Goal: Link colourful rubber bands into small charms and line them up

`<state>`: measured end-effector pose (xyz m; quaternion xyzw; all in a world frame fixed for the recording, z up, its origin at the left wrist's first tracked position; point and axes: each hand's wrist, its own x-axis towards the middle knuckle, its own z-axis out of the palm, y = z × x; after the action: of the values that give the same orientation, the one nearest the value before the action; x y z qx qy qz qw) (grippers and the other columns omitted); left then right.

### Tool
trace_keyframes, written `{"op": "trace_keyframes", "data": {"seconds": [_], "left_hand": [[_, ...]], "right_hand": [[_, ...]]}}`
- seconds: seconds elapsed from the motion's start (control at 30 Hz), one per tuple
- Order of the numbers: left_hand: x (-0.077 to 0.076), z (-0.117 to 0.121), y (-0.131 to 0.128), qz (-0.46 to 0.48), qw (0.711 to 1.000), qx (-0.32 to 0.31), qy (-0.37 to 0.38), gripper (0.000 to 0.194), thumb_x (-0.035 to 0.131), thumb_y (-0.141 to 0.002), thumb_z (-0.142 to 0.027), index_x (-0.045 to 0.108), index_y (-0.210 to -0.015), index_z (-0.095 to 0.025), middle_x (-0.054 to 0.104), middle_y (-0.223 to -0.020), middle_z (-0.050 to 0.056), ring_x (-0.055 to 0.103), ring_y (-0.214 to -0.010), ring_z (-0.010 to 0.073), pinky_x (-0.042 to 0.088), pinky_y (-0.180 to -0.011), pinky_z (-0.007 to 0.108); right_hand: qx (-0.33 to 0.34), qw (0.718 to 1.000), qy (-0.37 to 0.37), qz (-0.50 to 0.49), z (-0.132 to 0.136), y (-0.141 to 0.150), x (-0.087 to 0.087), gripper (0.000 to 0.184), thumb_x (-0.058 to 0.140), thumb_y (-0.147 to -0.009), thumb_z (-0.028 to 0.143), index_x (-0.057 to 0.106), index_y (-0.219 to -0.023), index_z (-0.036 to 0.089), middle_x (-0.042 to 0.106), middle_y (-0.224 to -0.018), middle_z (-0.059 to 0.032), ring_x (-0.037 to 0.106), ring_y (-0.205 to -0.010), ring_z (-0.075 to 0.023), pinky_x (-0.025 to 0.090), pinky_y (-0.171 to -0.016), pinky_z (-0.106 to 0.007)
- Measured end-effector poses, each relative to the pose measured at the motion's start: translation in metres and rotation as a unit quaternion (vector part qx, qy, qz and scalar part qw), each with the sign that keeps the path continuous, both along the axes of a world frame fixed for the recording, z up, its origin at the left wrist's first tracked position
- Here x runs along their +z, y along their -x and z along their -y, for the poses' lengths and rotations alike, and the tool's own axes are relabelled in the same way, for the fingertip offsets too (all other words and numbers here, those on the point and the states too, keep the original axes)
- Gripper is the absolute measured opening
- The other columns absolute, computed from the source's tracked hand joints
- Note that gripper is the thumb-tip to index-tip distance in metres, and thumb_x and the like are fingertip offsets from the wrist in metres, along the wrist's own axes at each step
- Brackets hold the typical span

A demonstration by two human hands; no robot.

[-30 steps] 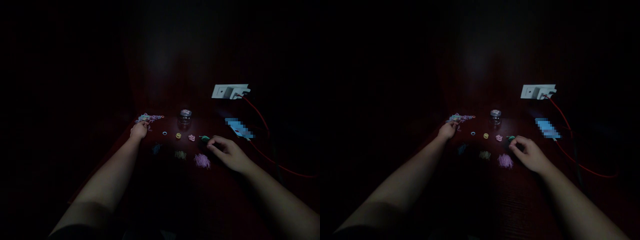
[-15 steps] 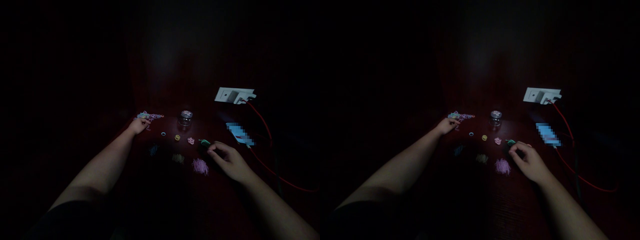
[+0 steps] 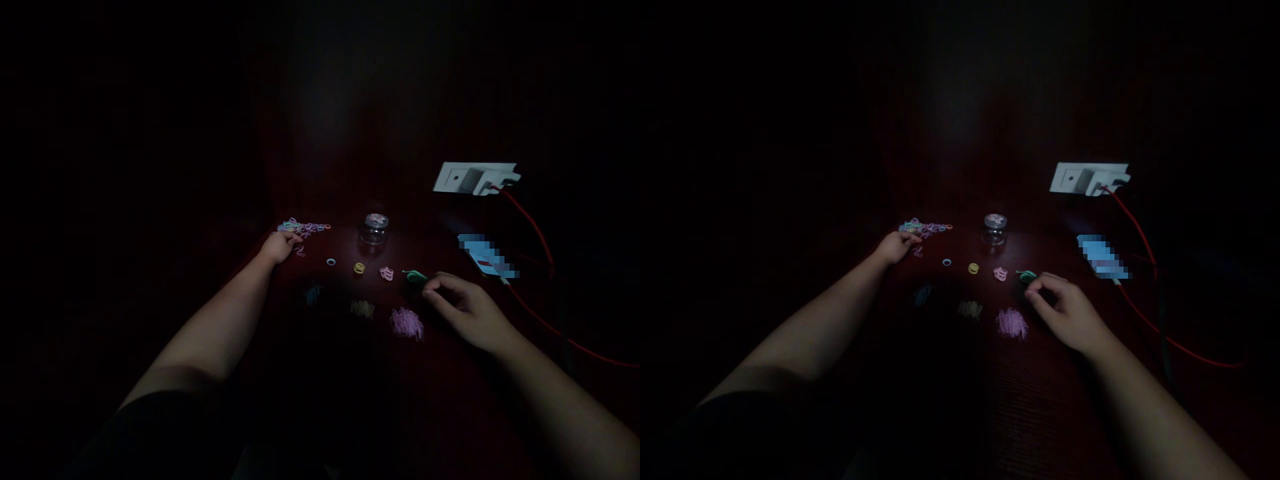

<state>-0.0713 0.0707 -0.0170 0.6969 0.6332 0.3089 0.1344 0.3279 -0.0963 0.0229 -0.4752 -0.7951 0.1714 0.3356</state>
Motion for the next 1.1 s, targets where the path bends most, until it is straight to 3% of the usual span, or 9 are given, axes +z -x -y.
{"op": "trace_keyframes", "data": {"seconds": [0.2, 0.43, 0.7, 0.9, 1.1], "left_hand": [[-0.0008, -0.0003, 0.0013, 0.012, 1.0, -0.01, 0.02, 0.024, 0.061, -0.073, -0.022, 0.075, -0.091, -0.019, 0.07, -0.074, 0.003, 0.063, -0.067, 0.0176, 0.048, -0.069, 0.027], [-0.0019, -0.0021, 0.0031, 0.036, 0.999, -0.029, 0.028, 0.023, 0.058, -0.073, -0.026, 0.075, -0.086, -0.02, 0.072, -0.082, 0.005, 0.064, -0.072, 0.0185, 0.048, -0.07, 0.028], [-0.0038, 0.0037, -0.0038, 0.016, 0.997, -0.078, -0.023, 0.021, 0.066, -0.065, -0.034, 0.073, -0.077, -0.019, 0.069, -0.081, 0.003, 0.058, -0.073, 0.0166, 0.046, -0.07, 0.027], [-0.0083, -0.0021, -0.0028, 0.098, 0.994, -0.052, -0.021, 0.014, 0.067, -0.062, -0.03, 0.068, -0.067, -0.017, 0.063, -0.064, 0.001, 0.054, -0.061, 0.0144, 0.045, -0.064, 0.027], [-0.0059, -0.0062, -0.0002, 0.189, 0.98, -0.026, -0.056, 0.02, 0.055, -0.074, -0.032, 0.062, -0.076, -0.014, 0.065, -0.07, 0.003, 0.057, -0.062, 0.0134, 0.047, -0.062, 0.026]], "right_hand": [[0.008, 1.0, 0.001, -0.004, -0.002, -0.0017, -0.0032, 0.024, 0.052, -0.089, 0.039, 0.058, -0.079, 0.018, 0.06, -0.078, -0.0052, 0.057, -0.072, -0.017, 0.044, -0.064, -0.029], [0.001, 1.0, -0.007, -0.001, -0.0032, -0.0032, -0.003, 0.024, 0.052, -0.088, 0.04, 0.059, -0.079, 0.018, 0.062, -0.078, -0.0057, 0.058, -0.071, -0.0176, 0.045, -0.063, -0.03], [-0.013, 1.0, 0.006, 0.0, -0.0023, -0.0009, -0.0014, 0.03, 0.053, -0.086, 0.046, 0.06, -0.079, 0.018, 0.062, -0.076, -0.0058, 0.057, -0.067, -0.0173, 0.044, -0.056, -0.027], [-0.005, 1.0, -0.003, 0.011, -0.0033, 0.0003, -0.0018, 0.027, 0.052, -0.087, 0.043, 0.059, -0.078, 0.018, 0.061, -0.075, -0.0049, 0.057, -0.067, -0.0165, 0.044, -0.056, -0.027], [-0.008, 1.0, -0.009, 0.011, -0.0041, -0.0005, -0.0015, 0.028, 0.052, -0.087, 0.043, 0.06, -0.078, 0.018, 0.062, -0.074, -0.0055, 0.057, -0.066, -0.0166, 0.044, -0.054, -0.026]]}}
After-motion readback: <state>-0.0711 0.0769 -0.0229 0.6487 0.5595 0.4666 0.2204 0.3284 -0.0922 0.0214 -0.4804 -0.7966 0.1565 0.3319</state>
